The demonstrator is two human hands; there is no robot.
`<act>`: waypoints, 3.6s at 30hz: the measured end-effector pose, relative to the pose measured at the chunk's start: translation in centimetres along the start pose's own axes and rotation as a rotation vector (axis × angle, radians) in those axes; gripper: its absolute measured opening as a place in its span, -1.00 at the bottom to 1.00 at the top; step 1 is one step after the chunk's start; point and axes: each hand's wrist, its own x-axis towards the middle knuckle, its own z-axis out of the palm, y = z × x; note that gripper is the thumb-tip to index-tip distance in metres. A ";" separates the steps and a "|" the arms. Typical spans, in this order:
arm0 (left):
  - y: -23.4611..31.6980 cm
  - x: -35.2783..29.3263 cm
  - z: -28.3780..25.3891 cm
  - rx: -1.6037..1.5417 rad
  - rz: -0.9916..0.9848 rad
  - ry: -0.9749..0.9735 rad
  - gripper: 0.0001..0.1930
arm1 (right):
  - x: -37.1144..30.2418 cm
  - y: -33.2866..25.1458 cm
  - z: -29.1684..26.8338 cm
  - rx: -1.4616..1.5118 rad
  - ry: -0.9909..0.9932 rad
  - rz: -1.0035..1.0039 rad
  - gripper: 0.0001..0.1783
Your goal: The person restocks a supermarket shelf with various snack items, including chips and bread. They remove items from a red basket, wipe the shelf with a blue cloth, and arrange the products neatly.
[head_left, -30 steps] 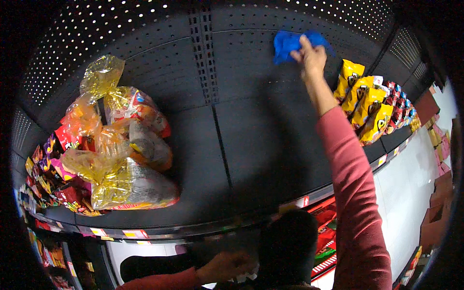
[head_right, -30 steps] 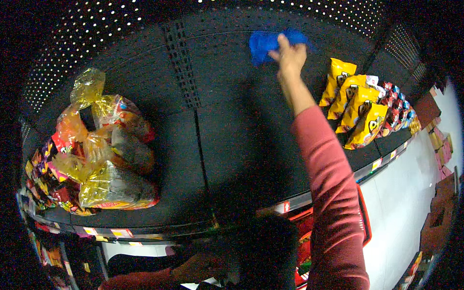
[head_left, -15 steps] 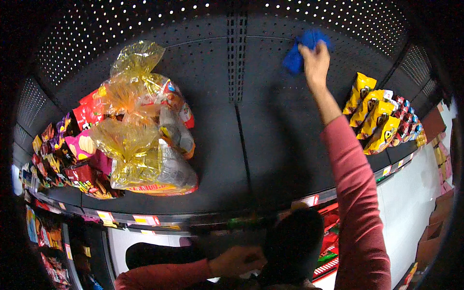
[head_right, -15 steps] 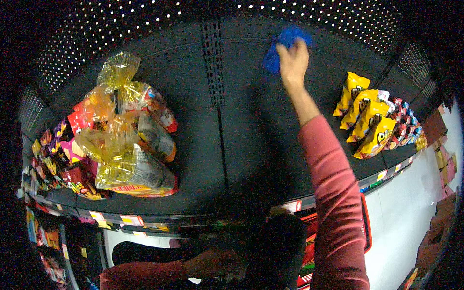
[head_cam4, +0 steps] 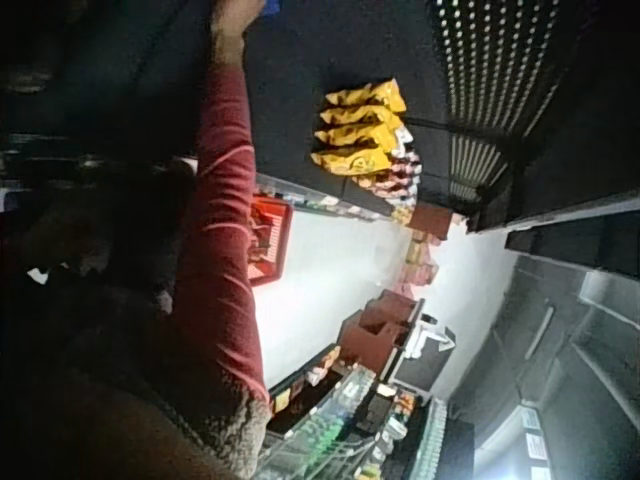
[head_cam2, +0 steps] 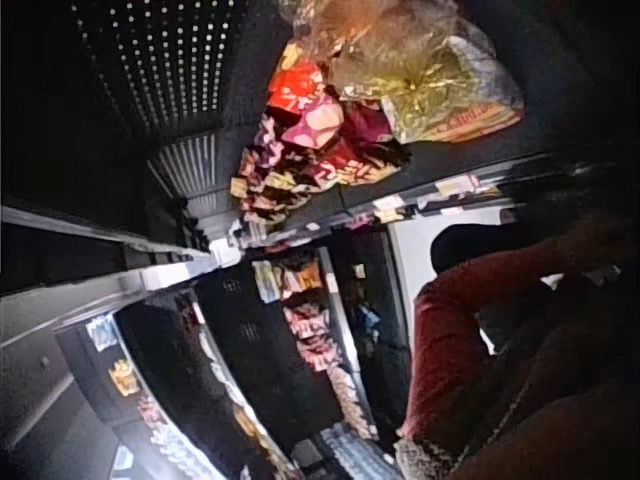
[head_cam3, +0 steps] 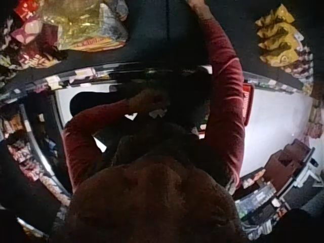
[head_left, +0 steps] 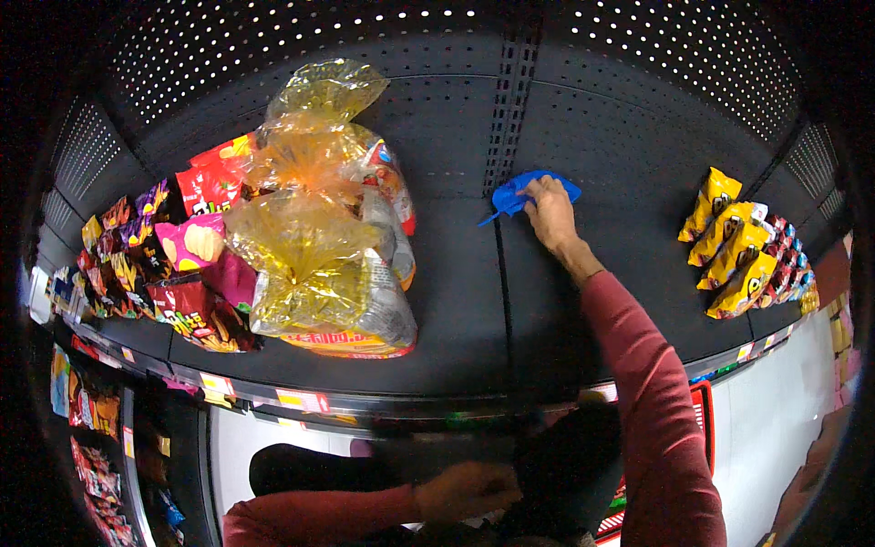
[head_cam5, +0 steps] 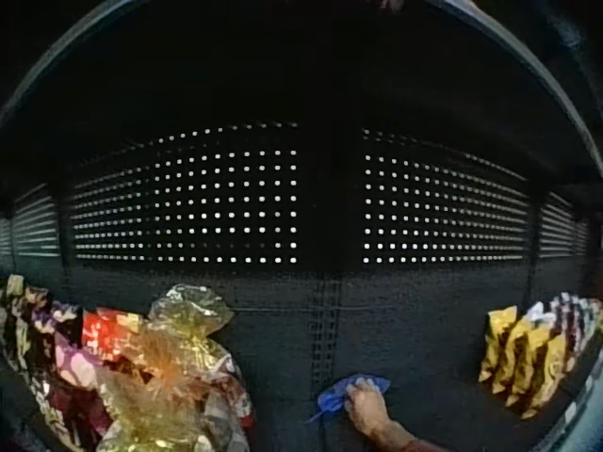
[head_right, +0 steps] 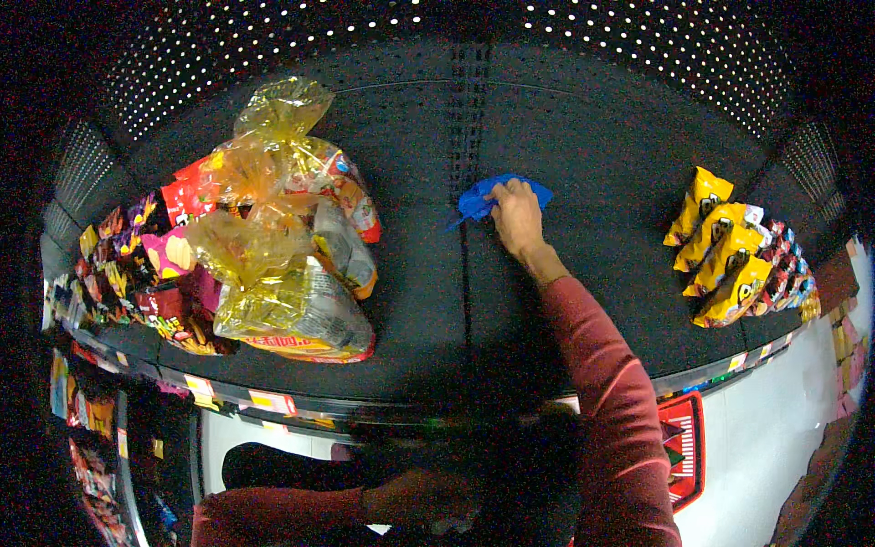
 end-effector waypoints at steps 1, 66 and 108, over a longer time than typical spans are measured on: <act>0.1 -0.1 0.0 0.011 -0.006 -0.004 -0.73 | 0.9 -0.1 -0.5 0.067 0.009 0.001 -0.72; -2.1 -0.7 3.3 0.408 0.089 -0.040 -0.79 | -9.3 -14.7 -5.4 0.258 -0.469 -0.204 -0.57; 9.7 -4.4 0.0 0.146 0.340 0.818 -0.86 | -26.5 -22.5 -17.9 2.187 -0.333 1.165 -0.52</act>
